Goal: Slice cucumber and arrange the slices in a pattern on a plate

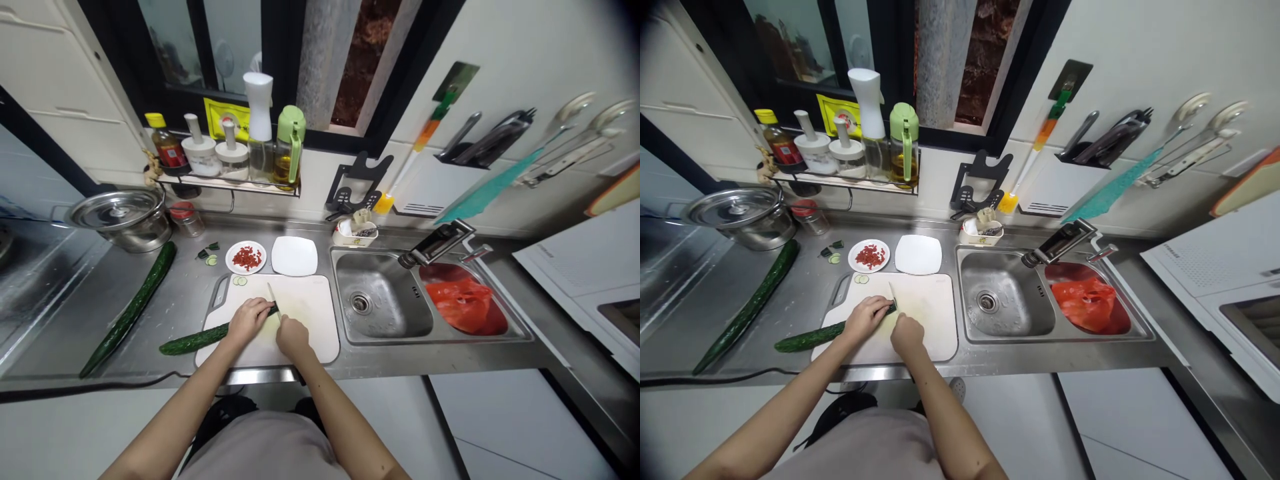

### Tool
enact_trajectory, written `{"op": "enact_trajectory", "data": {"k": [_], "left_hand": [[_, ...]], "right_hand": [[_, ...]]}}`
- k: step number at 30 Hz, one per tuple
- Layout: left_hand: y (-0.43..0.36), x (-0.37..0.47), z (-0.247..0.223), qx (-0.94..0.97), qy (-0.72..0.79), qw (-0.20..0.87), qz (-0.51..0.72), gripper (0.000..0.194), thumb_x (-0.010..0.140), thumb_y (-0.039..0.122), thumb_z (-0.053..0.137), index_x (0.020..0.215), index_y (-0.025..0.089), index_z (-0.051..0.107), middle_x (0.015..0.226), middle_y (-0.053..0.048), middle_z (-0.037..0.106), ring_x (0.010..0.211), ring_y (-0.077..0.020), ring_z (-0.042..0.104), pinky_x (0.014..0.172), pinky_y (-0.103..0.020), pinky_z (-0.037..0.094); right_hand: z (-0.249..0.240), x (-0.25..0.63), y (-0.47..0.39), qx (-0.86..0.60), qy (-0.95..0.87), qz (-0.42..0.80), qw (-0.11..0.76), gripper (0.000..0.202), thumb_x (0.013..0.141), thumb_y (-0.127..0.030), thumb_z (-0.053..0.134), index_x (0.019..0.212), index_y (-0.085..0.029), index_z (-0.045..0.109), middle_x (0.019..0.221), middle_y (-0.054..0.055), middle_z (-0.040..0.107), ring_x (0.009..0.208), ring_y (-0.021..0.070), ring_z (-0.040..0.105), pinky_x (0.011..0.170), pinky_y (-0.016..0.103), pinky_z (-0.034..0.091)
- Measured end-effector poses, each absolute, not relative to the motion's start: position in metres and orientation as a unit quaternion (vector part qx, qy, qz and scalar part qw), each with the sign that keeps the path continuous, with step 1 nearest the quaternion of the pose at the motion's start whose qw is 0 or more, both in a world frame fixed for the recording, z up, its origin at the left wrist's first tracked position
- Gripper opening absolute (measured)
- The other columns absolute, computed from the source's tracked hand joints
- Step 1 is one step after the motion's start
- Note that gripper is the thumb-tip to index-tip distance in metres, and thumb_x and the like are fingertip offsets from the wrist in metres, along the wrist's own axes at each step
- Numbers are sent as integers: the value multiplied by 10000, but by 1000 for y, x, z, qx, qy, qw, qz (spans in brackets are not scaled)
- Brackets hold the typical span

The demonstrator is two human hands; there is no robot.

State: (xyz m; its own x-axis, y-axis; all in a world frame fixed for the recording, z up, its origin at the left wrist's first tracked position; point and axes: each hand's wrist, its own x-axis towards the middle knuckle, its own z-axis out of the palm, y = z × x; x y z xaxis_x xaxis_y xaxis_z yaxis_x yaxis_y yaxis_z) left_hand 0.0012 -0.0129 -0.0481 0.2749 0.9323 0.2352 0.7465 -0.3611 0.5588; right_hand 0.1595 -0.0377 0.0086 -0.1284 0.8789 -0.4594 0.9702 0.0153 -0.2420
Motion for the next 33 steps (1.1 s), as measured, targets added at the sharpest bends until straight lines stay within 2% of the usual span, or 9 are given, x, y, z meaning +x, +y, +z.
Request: {"op": "enact_trajectory", "data": {"k": [10, 26, 33], "left_hand": [[-12, 0, -45, 776, 544, 194, 252, 273, 922, 282, 463, 1058, 263, 699, 1039, -29, 690, 987, -190, 597, 884, -332, 476], [-14, 2, -40, 759, 557, 226, 248, 297, 926, 312, 442, 1054, 256, 705, 1047, -34, 690, 1003, -193, 594, 921, -334, 460], [-18, 5, -39, 774, 557, 187, 234, 299, 927, 292, 443, 1079, 252, 697, 1044, -48, 690, 982, -200, 602, 887, -339, 466]], "right_hand": [[16, 144, -6, 656, 702, -267, 70, 325, 892, -174, 402, 1153, -141, 592, 1068, 158, 689, 1060, 229, 637, 841, 309, 472], [16, 165, -40, 656, 701, -266, 87, 315, 882, -156, 397, 1122, -118, 598, 1049, 166, 687, 1023, 238, 647, 812, 321, 479], [22, 178, -50, 654, 695, -282, 93, 315, 878, -174, 402, 1120, -130, 600, 1038, 157, 691, 1013, 242, 646, 790, 322, 472]]}}
